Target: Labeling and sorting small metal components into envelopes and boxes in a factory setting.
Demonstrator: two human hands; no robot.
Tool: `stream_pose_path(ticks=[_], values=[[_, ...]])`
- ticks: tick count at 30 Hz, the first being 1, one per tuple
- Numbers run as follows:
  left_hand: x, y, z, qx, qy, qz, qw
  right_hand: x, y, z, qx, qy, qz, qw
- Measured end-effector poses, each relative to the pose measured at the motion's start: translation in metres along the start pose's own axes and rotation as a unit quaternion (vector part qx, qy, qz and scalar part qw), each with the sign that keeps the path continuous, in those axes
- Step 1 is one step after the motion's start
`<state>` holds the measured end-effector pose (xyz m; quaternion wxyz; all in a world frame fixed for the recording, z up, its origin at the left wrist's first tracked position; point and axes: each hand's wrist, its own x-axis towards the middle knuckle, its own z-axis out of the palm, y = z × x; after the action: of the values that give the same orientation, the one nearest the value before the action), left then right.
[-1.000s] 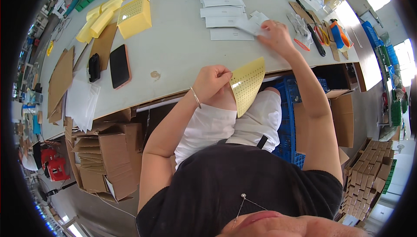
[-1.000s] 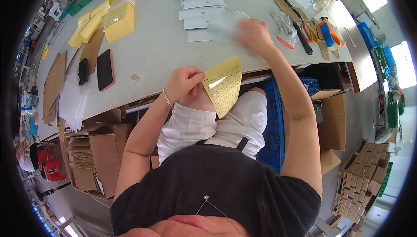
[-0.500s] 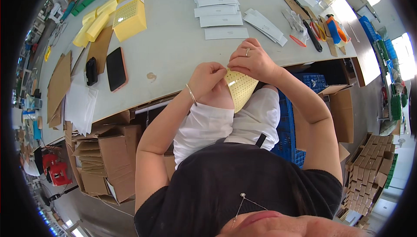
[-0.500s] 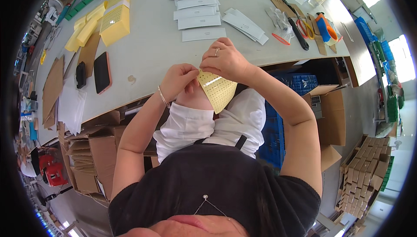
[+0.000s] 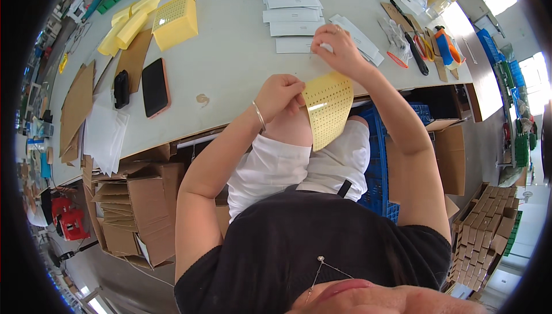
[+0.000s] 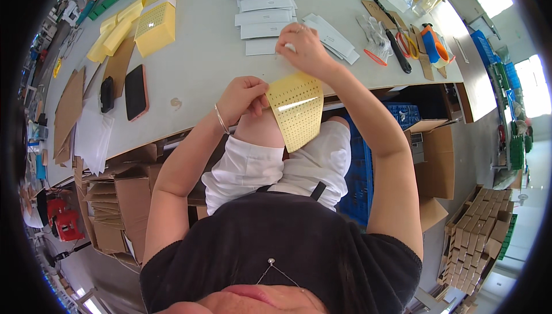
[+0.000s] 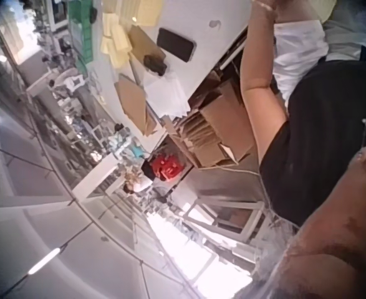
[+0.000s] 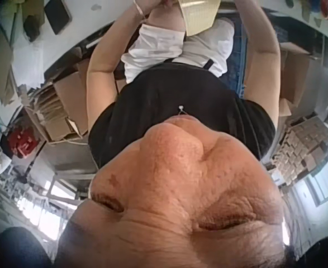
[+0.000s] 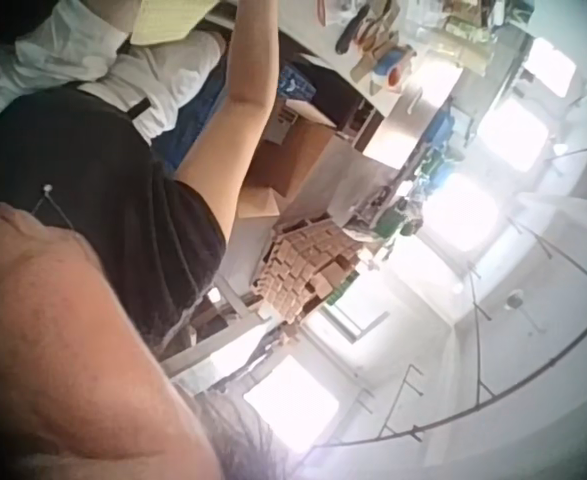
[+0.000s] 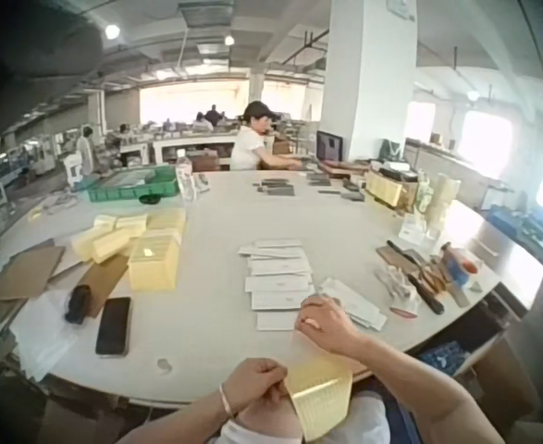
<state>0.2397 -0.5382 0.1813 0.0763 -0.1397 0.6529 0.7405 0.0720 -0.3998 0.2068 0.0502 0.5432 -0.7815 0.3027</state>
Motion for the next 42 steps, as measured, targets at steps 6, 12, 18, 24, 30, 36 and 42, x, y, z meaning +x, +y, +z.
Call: stream_pose_path(ticks=[6, 12, 18, 24, 30, 36, 42], values=[[0.000, -0.002, 0.003, 0.039, 0.010, 0.018, 0.999, 0.022, 0.023, 0.028, -0.104, -0.055, 0.115, 0.986], [-0.001, -0.003, 0.004, 0.067, 0.003, 0.036, 0.997, 0.008, 0.027, 0.023, -0.114, 0.004, 0.074, 0.991], [0.000, 0.000, 0.005, 0.103, -0.044, 0.044, 0.993, -0.021, 0.018, 0.003, -0.080, -0.048, -0.017, 0.995], [0.012, 0.010, 0.008, 0.119, -0.124, 0.053, 0.984, -0.026, 0.012, -0.013, -0.051, -0.119, -0.017, 0.991], [0.043, 0.021, -0.017, 0.118, -0.108, 0.079, 0.984, -0.028, 0.046, -0.042, -0.129, -0.056, 0.083, 0.987], [0.069, 0.022, -0.031, 0.094, -0.070, 0.100, 0.988, -0.029, 0.072, -0.048, -0.222, -0.009, 0.191, 0.956], [0.068, 0.019, -0.034, 0.051, -0.078, 0.091, 0.991, -0.006, 0.030, -0.031, 0.035, 0.043, 0.099, 0.993]])
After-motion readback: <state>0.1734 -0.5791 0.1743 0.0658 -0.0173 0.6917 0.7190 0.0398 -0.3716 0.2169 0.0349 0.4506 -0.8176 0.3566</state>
